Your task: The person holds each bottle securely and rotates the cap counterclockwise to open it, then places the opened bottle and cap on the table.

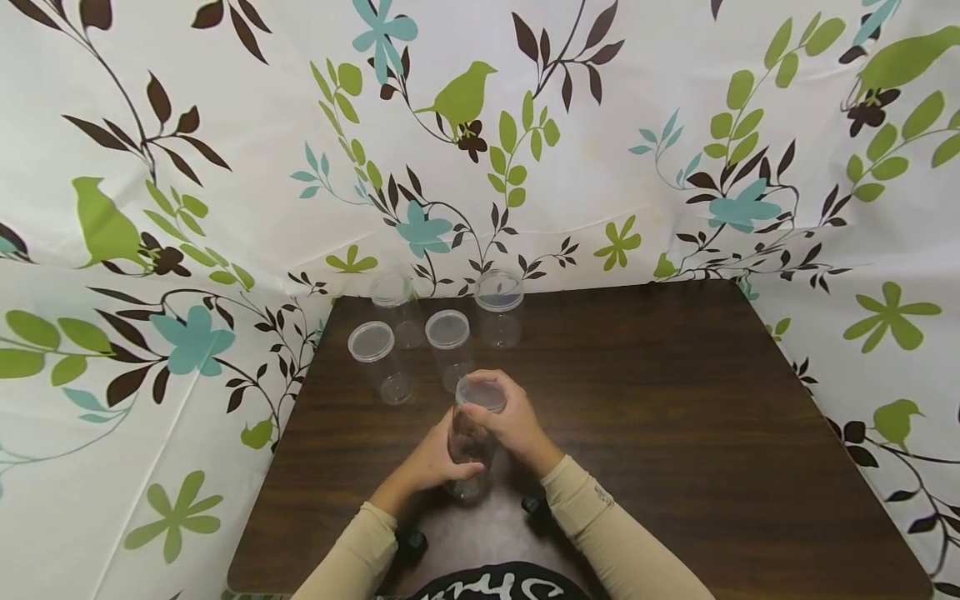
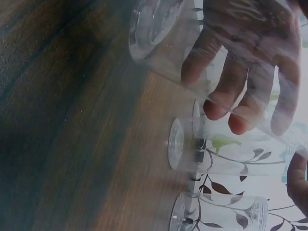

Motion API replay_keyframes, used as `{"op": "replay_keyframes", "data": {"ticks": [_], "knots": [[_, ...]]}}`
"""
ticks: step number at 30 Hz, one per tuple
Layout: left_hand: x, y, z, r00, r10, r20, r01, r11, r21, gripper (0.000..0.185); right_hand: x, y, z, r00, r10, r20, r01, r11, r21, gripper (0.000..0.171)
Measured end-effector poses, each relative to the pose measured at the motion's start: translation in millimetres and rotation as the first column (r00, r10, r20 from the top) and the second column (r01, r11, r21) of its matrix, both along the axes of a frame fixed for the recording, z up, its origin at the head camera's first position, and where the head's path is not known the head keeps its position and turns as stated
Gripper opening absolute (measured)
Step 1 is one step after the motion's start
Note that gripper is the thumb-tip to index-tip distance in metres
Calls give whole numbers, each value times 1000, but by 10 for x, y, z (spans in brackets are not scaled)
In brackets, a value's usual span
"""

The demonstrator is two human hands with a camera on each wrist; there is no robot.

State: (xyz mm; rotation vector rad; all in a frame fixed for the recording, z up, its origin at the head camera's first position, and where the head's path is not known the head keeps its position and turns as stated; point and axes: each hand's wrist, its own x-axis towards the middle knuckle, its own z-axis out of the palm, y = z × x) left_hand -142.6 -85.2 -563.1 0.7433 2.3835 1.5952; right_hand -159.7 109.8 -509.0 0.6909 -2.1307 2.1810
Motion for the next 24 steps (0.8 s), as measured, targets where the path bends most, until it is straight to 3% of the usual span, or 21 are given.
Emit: {"op": "replay_keyframes", "data": {"ticks": [9,13,18,24], "knots": [[-22,-12,-37,999,-24,-26,25,998,59,76,-28,1,13,998,49,35,-47,997,-54,62],[-23,-22,4,995,-97,32,93,989,112,85,-47,46,29,992,120,44,-117,992,-56,67],[-25,-24,41,974,-204,103,187,970,152,101,-83,147,12,967,252,31,-249,965,-78,71],[-51,-35,39,958,-245,148,216,958,189,98,-136,175,-27,959,281,-29,-282,957,-72,85]]}}
